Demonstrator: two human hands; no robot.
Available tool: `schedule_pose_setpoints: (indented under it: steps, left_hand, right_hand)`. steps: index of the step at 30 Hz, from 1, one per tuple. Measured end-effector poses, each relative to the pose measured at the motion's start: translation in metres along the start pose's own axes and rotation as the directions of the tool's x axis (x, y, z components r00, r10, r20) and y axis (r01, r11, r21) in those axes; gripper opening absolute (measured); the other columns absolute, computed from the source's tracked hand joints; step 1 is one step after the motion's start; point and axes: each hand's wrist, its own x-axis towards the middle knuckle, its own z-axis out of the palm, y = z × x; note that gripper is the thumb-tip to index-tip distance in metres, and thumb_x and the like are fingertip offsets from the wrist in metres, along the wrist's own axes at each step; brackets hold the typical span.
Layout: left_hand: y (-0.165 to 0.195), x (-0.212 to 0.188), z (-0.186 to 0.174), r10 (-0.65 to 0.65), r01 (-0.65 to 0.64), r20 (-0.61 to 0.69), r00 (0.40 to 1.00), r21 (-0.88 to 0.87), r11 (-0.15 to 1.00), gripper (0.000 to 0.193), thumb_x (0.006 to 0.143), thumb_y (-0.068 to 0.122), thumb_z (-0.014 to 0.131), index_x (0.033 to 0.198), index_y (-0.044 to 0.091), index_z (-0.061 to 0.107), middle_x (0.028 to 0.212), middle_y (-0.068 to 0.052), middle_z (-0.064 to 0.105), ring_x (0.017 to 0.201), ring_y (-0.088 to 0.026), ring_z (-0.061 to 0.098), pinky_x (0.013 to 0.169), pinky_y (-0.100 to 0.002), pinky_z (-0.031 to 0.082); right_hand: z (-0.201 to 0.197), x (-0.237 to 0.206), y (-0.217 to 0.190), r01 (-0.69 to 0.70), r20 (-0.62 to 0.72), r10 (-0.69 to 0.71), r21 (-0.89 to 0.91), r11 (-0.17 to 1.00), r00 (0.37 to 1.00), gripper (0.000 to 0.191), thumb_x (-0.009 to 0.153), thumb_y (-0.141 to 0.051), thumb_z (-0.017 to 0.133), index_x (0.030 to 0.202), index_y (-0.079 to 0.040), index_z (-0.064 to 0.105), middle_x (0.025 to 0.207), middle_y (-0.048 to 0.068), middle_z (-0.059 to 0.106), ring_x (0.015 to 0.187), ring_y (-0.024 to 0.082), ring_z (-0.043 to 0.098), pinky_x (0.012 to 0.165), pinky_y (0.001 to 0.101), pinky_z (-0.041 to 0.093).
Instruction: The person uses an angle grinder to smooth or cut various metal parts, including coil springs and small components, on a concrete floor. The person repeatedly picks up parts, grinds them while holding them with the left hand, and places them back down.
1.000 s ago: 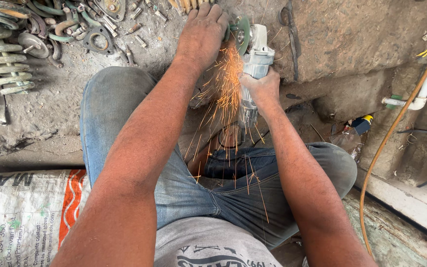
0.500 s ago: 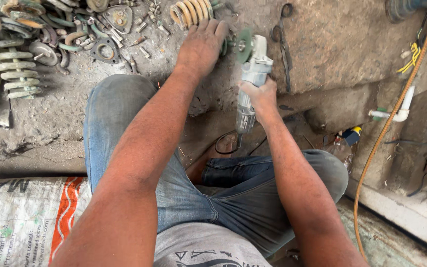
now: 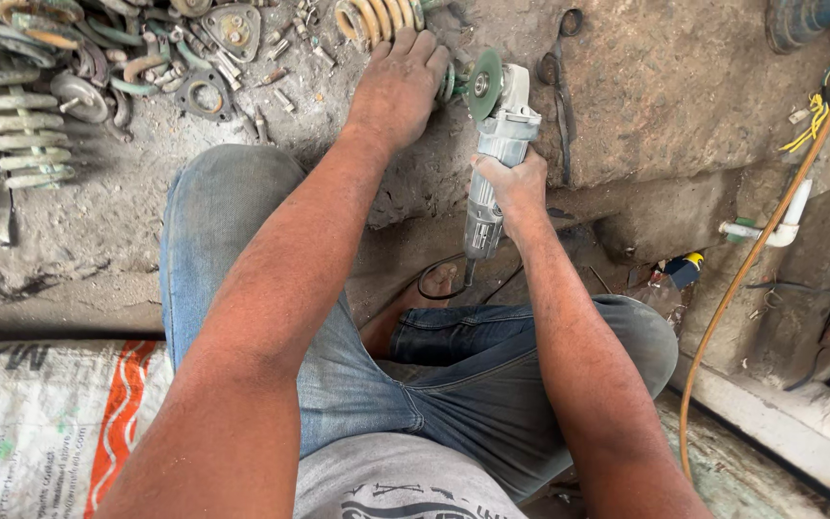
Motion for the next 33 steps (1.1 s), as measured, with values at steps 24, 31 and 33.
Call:
schedule_pose_setpoints:
  steps: [24, 31, 33]
  left_hand:
    - [0.003, -0.001, 0.012, -0.026, 0.030, -0.086, 0.996, 0.044, 0.999, 0.034, 0.094, 0.007, 0.057, 0.128, 0.008, 0.065, 0.118, -0.007, 0.059, 0.121, -0.023, 0.053, 0.103, -0.042, 0.043]
    - [0.001, -0.001, 0.008, 0.000, 0.005, -0.105, 0.994, 0.050, 0.999, 0.035, 0.092, 0.009, 0.060, 0.127, 0.007, 0.065, 0.117, -0.007, 0.059, 0.120, -0.024, 0.053, 0.101, -0.042, 0.043]
    - [0.001, -0.002, 0.007, 0.003, 0.003, -0.115, 0.993, 0.052, 0.999, 0.034, 0.092, 0.009, 0.060, 0.126, 0.007, 0.065, 0.116, -0.007, 0.059, 0.120, -0.024, 0.053, 0.101, -0.042, 0.043]
  right_hand:
    - [0.002, 0.011, 0.015, -0.021, -0.046, 0.015, -0.125, 0.992, 0.999, 0.034, 0.079, -0.011, 0.075, 0.109, 0.002, 0.069, 0.084, 0.007, 0.072, 0.068, 0.015, 0.072, 0.061, 0.0309, 0.063]
    - [0.003, 0.019, 0.013, 0.014, -0.061, -0.020, -0.106, 0.994, 0.998, 0.033, 0.076, -0.012, 0.076, 0.106, 0.001, 0.070, 0.085, 0.007, 0.073, 0.068, 0.015, 0.070, 0.059, 0.0317, 0.060]
    - [0.005, 0.017, 0.012, -0.016, -0.043, 0.014, -0.050, 0.999, 0.999, 0.030, 0.077, -0.012, 0.075, 0.104, 0.002, 0.071, 0.083, 0.008, 0.072, 0.065, 0.016, 0.070, 0.057, 0.0329, 0.060]
